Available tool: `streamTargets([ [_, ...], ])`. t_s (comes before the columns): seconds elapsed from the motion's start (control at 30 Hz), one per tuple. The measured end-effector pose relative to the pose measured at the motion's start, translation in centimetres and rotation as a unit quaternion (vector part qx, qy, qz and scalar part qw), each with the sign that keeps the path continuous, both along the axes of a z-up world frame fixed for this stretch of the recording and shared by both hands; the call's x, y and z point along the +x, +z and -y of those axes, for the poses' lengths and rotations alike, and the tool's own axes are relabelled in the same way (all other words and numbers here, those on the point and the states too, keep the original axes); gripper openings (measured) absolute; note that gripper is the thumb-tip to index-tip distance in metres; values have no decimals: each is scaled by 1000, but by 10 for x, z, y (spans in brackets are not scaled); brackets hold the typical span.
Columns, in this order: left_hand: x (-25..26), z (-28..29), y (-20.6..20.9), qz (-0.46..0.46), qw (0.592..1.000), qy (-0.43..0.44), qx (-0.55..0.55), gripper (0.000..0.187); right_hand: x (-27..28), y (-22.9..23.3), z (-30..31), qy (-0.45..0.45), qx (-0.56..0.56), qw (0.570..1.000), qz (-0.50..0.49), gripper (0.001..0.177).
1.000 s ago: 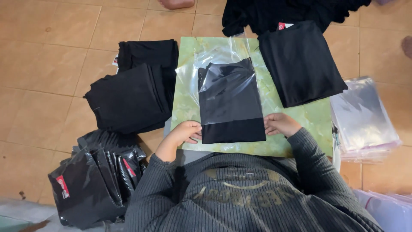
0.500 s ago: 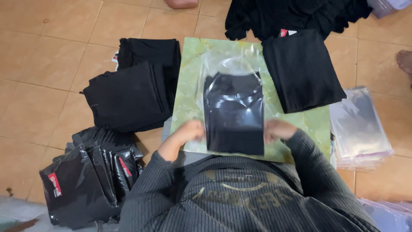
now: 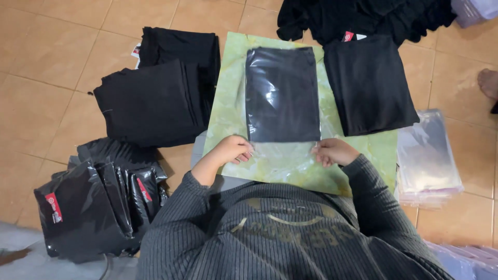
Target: The person folds black pants and places them into clear plastic bags. They smooth the fabric inside the bag and seal it, repeating the process for multiple items.
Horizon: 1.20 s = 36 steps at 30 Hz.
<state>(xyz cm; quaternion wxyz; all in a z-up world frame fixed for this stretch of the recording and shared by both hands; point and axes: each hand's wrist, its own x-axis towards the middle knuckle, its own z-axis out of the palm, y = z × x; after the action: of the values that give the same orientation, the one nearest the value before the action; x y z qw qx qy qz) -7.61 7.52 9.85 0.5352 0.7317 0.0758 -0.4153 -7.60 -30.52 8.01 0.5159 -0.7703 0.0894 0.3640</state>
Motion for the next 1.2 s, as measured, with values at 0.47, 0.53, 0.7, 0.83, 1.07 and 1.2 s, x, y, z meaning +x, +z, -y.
streamTargets([
  [0.47, -7, 1, 12, 17, 995, -97, -22, 29, 3, 10, 16, 72, 53, 996, -6, 22],
  [0.53, 5, 1, -19, 34, 999, 1, -27, 27, 13, -5, 13, 33, 23, 998, 39, 23],
  [0.7, 10, 1, -30, 43, 997, 67, -9, 25, 22, -27, 11, -29, -42, 996, 71, 22],
  [0.83, 11, -2, -14, 9, 999, 54, -5, 32, 24, -35, 19, -23, -81, 993, 88, 28],
  [1.07, 23, 0, -28, 13, 998, 65, -20, 43, 32, -32, 15, -33, -59, 994, 89, 18],
  [1.2, 13, -6, 11, 5, 1000, -28, 4, 48, 28, -23, 16, 6, -60, 995, 81, 24],
])
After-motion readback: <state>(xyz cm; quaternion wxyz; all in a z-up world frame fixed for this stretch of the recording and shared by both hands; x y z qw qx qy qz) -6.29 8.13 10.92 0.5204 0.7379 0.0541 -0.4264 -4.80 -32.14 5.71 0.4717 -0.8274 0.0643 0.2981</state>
